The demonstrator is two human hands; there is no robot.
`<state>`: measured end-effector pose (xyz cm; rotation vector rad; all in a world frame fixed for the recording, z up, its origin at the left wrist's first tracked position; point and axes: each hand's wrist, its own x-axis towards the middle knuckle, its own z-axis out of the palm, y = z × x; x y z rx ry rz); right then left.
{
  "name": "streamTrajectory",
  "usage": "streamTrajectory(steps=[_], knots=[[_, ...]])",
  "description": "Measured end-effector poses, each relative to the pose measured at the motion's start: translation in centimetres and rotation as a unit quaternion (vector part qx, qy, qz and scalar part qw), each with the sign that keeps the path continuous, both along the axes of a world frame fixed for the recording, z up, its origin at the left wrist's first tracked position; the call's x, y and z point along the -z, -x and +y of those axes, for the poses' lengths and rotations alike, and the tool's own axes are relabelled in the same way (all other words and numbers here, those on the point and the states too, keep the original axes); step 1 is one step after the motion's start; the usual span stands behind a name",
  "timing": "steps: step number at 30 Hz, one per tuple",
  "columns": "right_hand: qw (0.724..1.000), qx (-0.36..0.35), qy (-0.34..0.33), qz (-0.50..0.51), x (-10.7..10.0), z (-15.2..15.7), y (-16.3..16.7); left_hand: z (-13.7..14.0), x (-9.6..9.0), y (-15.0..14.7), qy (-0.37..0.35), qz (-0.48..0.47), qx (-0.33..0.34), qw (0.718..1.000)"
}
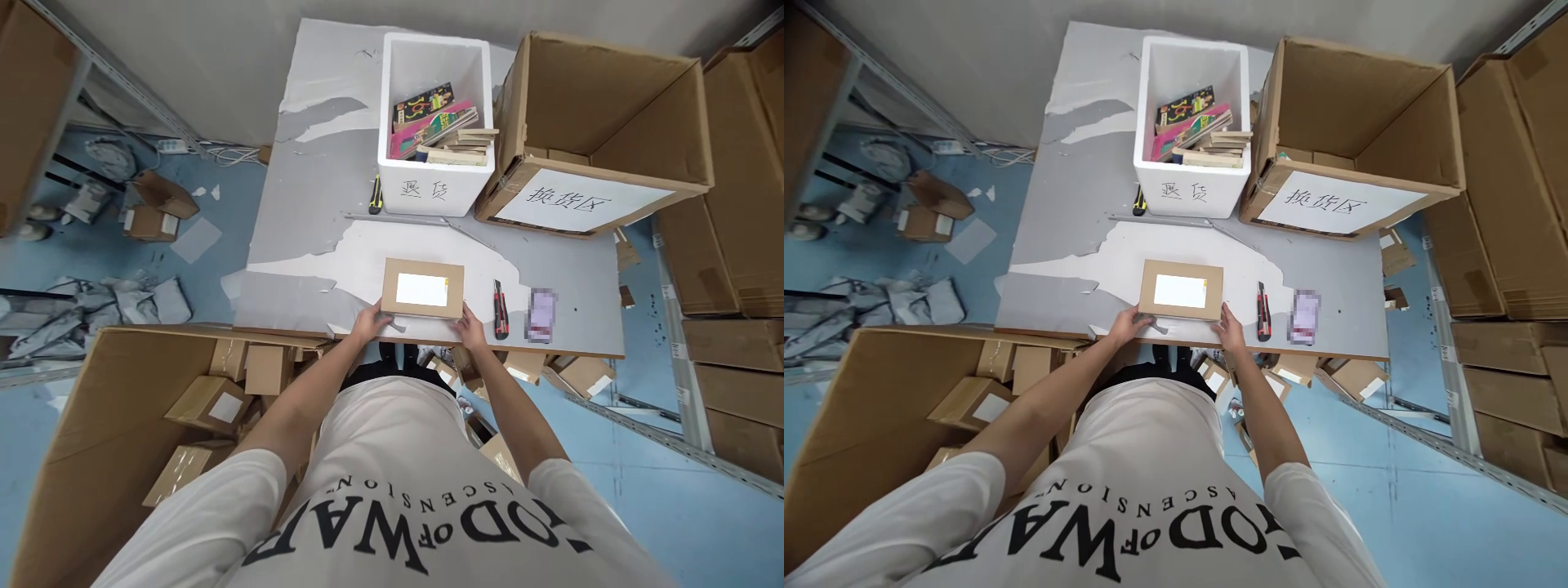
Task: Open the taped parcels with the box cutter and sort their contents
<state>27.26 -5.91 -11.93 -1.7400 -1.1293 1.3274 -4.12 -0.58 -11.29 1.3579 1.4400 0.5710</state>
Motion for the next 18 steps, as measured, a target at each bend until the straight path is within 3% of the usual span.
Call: streamTrajectory(steps=[3, 6, 12, 15, 18], knots=[[1.0, 0.004, 0.009, -0.019, -0.5, 0.6, 1.1, -0.1, 0.0, -1.0, -0.009, 0.025, 0.006, 1.0], [0.998, 0.002, 0.01, -0.056, -2.0, 1.0, 1.2, 0.0, -1.2, -1.3, -0.022, 0.033, 0.008, 0.999], [0.994, -0.041, -0.07, -0.079, -7.5, 2.3, 0.3, 1.0, -6.8, -1.4, -0.092, 0.072, -0.016, 0.993], [0.984, -0.054, -0.059, -0.162, -9.8, 3.5, -0.1, 2.2, -9.3, -2.0, -0.123, 0.121, -0.038, 0.984], [0.971, -0.076, -0.026, -0.225, -10.5, 4.5, -0.5, 3.1, -10.4, -2.5, -0.121, 0.162, -0.035, 0.979]])
